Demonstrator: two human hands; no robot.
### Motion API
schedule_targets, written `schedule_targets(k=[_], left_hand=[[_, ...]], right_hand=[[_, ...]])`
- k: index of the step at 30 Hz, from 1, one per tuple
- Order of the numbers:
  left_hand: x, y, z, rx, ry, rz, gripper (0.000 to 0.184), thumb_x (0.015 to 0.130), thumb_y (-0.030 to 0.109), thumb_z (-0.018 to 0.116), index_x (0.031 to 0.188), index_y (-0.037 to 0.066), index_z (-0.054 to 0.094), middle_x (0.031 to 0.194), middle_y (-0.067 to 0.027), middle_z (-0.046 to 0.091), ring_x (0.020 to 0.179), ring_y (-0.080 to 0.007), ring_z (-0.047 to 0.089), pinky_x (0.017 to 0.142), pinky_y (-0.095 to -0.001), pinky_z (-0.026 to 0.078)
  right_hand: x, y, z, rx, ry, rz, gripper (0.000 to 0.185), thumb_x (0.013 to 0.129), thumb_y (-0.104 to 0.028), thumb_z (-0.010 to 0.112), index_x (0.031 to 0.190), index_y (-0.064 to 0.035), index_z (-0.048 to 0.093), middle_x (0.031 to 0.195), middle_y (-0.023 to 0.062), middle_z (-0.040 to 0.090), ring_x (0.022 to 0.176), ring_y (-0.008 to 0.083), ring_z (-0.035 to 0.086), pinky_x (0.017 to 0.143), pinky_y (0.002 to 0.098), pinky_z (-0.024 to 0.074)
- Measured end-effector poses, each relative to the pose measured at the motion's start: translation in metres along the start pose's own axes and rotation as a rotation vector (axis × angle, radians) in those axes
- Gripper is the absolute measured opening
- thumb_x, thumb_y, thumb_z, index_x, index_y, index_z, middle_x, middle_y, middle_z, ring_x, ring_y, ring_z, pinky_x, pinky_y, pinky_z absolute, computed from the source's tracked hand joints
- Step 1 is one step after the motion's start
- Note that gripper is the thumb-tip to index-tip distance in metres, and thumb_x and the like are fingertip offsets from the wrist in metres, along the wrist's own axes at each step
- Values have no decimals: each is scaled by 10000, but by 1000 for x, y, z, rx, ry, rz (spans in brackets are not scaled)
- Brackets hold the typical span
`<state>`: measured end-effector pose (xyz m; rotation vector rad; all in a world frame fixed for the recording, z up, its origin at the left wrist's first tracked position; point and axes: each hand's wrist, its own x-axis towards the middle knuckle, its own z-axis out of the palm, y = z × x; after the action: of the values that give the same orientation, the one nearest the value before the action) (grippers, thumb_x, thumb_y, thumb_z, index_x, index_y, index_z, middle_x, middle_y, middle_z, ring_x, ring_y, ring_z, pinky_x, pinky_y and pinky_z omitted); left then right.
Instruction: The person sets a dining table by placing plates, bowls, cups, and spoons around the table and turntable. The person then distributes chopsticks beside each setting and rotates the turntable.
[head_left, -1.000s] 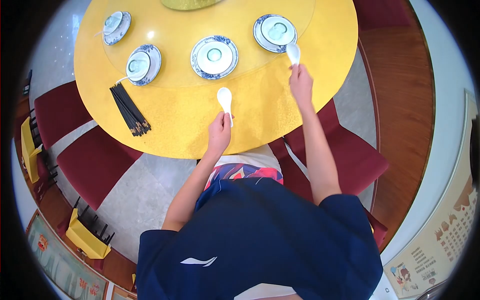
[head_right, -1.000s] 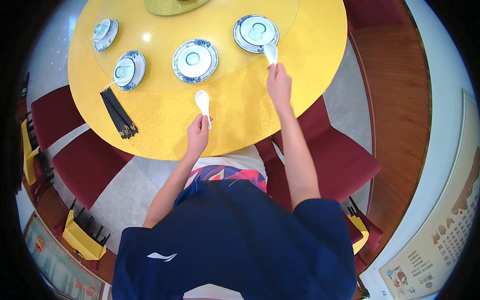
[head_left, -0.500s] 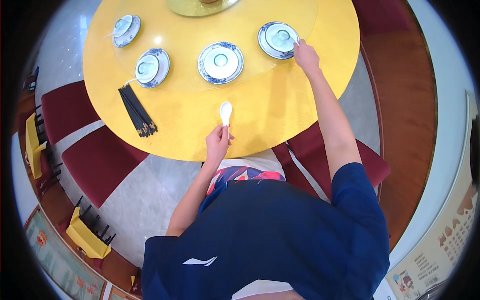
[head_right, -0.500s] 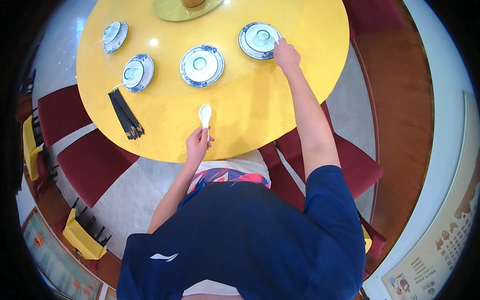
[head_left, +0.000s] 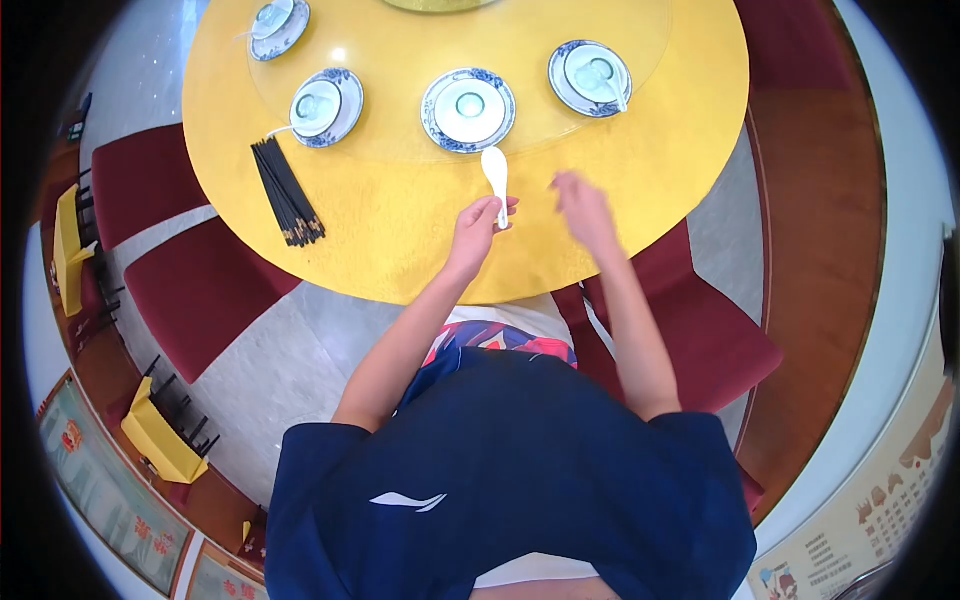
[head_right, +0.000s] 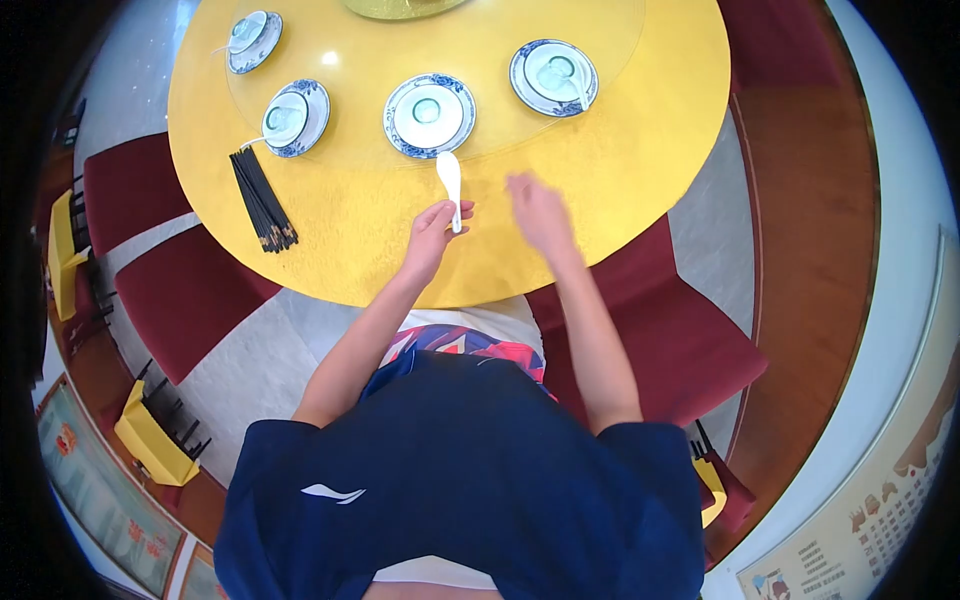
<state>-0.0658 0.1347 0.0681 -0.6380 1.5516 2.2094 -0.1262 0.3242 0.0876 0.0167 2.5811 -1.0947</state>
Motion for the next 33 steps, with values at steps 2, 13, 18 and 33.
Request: schedule_targets(k=[2, 13, 18, 33], left_hand=[[1, -6, 5, -16, -12, 5, 324, 998, 244, 428, 1090, 1, 622, 1052, -57, 642, 883, -116, 587, 780, -279, 478], [-7, 9, -41, -91, 139, 95, 350, 998, 257, 426, 1089, -23, 615, 982, -123, 659, 865, -159, 632, 764, -294, 509], [-18, -15, -158, -57, 547, 74, 327, 986, 243, 456, 1064, -36, 609, 961, -136, 666, 832, -174, 647, 736, -278, 522], [23, 62, -324, 1183, 1146, -152, 897, 672, 481, 745, 1270, -66, 363, 1226, -273, 418, 1163, -417, 413, 954, -493, 403]], right_hand=[[-39, -34, 20, 229, -203, 67, 367, 962, -330, 450, 845, -2, 564, 693, 195, 612, 691, 362, 623, 638, 435, 470], [-17, -66, 39, 134, 155, -104, 204, 887, -165, 575, 765, -6, 541, 587, 187, 547, 520, 340, 574, 484, 414, 424], [36, -50, 43, -98, 291, -289, 185, 857, -183, 608, 752, -40, 554, 617, 169, 585, 550, 337, 597, 498, 424, 464], [65, -52, 59, -513, 164, -445, 245, 895, -301, 572, 802, -78, 534, 646, 103, 622, 569, 306, 619, 466, 408, 474]])
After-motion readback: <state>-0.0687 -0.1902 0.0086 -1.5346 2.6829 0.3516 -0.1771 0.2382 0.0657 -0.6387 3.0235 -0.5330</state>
